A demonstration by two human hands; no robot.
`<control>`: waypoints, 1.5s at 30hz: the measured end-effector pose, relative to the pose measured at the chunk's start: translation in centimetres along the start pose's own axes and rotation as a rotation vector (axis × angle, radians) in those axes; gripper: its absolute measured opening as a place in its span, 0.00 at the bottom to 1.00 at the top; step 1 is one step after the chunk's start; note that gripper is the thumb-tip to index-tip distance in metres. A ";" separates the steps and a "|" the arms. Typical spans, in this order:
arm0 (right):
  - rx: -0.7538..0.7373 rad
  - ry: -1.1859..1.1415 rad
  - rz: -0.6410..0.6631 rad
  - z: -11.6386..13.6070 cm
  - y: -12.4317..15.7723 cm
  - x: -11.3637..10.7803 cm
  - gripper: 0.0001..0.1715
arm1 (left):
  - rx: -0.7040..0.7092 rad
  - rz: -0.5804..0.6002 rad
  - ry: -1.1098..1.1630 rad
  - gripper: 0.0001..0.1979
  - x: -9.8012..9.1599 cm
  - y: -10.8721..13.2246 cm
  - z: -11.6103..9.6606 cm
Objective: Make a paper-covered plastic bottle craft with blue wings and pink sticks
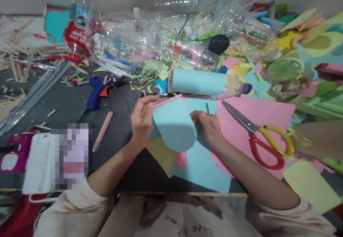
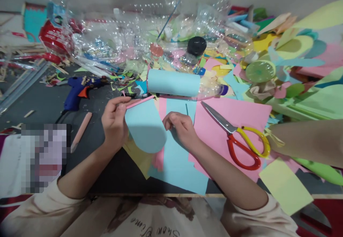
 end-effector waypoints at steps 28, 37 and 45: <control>-0.080 0.000 -0.332 -0.3 0.3 -1.2 0.31 | 0.173 0.716 -0.172 0.14 1.1 -0.5 -0.9; -0.105 -0.078 -0.261 -1.3 -0.1 -1.0 0.24 | 0.055 0.293 -0.293 0.08 -0.6 -2.0 0.7; -0.174 0.014 -0.084 -1.0 0.7 -0.4 0.37 | 0.062 0.272 -0.338 0.05 0.0 -1.2 -0.3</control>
Point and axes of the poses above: each hand's wrist, its own y-axis away from the middle knuckle, its own x-axis out of the palm, z = x × y, the point moved 3 cm from there along -y, towards the middle knuckle, and after that the axes turned 7 degrees about x, right-handed, at the moved point
